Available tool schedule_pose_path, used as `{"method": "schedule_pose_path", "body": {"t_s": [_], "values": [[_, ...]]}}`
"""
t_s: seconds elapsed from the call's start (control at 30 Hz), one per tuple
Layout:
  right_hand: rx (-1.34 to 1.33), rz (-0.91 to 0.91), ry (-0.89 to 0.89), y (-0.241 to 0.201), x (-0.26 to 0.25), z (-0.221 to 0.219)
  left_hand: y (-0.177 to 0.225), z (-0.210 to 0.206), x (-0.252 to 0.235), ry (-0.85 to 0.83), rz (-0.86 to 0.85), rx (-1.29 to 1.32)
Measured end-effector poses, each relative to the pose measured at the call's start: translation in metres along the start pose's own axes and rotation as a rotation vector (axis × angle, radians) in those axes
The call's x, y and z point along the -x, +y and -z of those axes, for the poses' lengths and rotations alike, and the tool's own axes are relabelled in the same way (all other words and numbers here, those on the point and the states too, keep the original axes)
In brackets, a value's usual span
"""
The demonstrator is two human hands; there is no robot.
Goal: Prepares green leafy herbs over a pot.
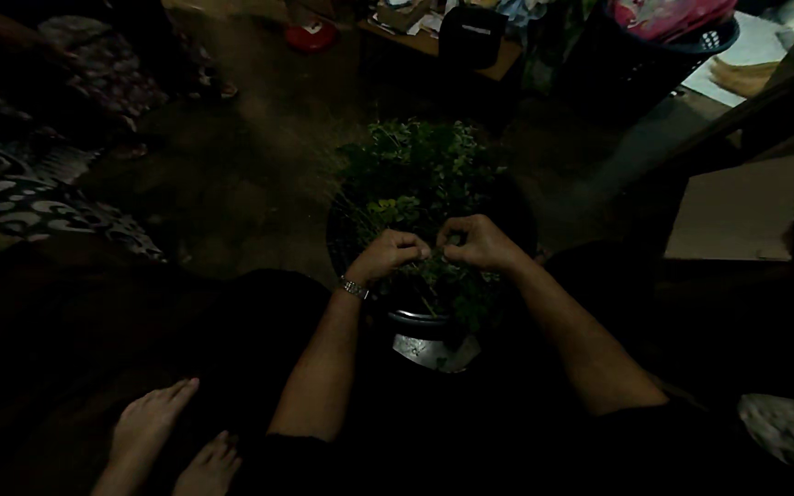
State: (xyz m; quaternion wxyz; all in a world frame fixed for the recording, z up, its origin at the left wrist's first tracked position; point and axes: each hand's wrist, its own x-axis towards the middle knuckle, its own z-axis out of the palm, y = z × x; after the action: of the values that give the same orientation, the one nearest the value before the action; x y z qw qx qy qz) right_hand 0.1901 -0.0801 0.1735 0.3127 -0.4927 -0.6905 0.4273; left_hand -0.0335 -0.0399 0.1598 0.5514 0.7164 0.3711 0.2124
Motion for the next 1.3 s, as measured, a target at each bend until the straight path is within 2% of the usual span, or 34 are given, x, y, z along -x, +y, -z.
{"method": "schedule_pose_path", "body": {"t_s": [0.2,0.43,0.57,0.73,0.8,0.9,1.17,1.3], "values": [[0.073,-0.043,0.062,-0.006,-0.002,0.015,0.002,0.004,0.001,0.052,-0.007,-0.027],[0.228,-0.003,0.383,0.012,0.001,0.052,0.008,0.016,0.016,0.237,-0.014,0.018],[0.331,0.135,0.336,0.021,-0.003,0.045,0.000,0.016,0.009,0.252,-0.079,0.034],[0.330,0.265,0.142,0.010,0.000,0.007,-0.003,0.013,0.005,0.271,-0.123,-0.035],[0.313,0.242,0.097,0.007,-0.001,-0.002,-0.004,0.013,0.004,0.280,-0.124,-0.030],[0.154,0.172,0.073,0.001,0.000,-0.003,-0.004,0.014,0.006,0.267,-0.118,-0.025],[0.121,0.014,0.176,-0.001,0.002,0.022,-0.013,0.022,-0.002,0.218,-0.148,-0.101],[0.091,0.017,0.210,0.002,0.003,0.031,-0.011,0.024,-0.002,0.235,-0.107,-0.105]]}}
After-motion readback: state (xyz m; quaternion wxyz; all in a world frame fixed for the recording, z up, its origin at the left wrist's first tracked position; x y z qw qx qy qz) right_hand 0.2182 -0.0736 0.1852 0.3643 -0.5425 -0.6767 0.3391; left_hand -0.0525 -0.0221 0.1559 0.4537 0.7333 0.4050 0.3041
